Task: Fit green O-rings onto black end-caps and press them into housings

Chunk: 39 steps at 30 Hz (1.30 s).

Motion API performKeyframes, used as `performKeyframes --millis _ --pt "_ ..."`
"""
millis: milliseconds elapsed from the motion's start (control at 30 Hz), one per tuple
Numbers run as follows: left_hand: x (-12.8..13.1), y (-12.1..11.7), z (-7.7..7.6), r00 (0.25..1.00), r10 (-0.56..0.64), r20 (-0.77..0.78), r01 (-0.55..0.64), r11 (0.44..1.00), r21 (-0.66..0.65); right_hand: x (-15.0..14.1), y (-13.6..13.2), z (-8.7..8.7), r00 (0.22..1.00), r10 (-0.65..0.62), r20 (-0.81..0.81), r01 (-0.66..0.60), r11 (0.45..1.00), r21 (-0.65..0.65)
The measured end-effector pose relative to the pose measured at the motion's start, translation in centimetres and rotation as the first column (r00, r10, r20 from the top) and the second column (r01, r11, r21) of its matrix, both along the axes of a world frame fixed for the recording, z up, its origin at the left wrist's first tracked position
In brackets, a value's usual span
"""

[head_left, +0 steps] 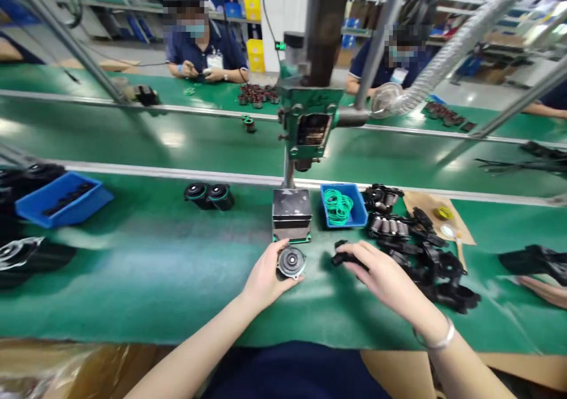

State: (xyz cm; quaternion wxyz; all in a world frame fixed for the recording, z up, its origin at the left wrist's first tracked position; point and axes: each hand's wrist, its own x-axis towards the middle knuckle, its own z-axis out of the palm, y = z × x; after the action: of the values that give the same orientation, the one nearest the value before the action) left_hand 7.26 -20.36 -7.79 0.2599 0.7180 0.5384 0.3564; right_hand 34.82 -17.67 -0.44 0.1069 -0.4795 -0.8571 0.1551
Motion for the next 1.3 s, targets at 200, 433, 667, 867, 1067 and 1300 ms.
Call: performKeyframes --millis 200,433,667,867,1067,1300 --pt "-0.3 -0.8 -0.9 0.995 -0.040 0.096 0.043 0.999 -0.028 -2.1 0.4 -3.8 0.957 0.041 -0.287 -0.109 0.968 -0.224" --pt "-0.6 -1.1 -0.5 0.979 -0.076 0.187 0.091 0.993 -0.074 -4.2 -0.9 -7.0 0.921 -0.096 -0.378 0.111 0.994 0.016" --pt "-0.6 -1.1 -0.6 0.978 -0.104 0.180 0.114 0.992 -0.049 -4.3 -0.2 -7.2 0.905 -0.103 -0.413 0.101 0.995 -0.026" --pt "-0.3 -1.3 -0.6 0.978 -0.096 0.186 0.108 0.993 -0.052 -3.7 0.4 -3.8 0.819 -0.248 -0.517 0.265 0.963 -0.042" --pt "-0.1 -1.5 -0.7 0.977 -0.078 0.200 0.089 0.995 -0.049 -7.3 -1.0 0.6 0.909 -0.005 -0.416 0.034 0.997 0.063" --pt "0.0 -1.4 -1.1 0.969 -0.088 0.230 0.072 0.994 0.079 -9.8 -1.2 -0.4 0.934 0.162 -0.318 -0.097 0.972 0.212"
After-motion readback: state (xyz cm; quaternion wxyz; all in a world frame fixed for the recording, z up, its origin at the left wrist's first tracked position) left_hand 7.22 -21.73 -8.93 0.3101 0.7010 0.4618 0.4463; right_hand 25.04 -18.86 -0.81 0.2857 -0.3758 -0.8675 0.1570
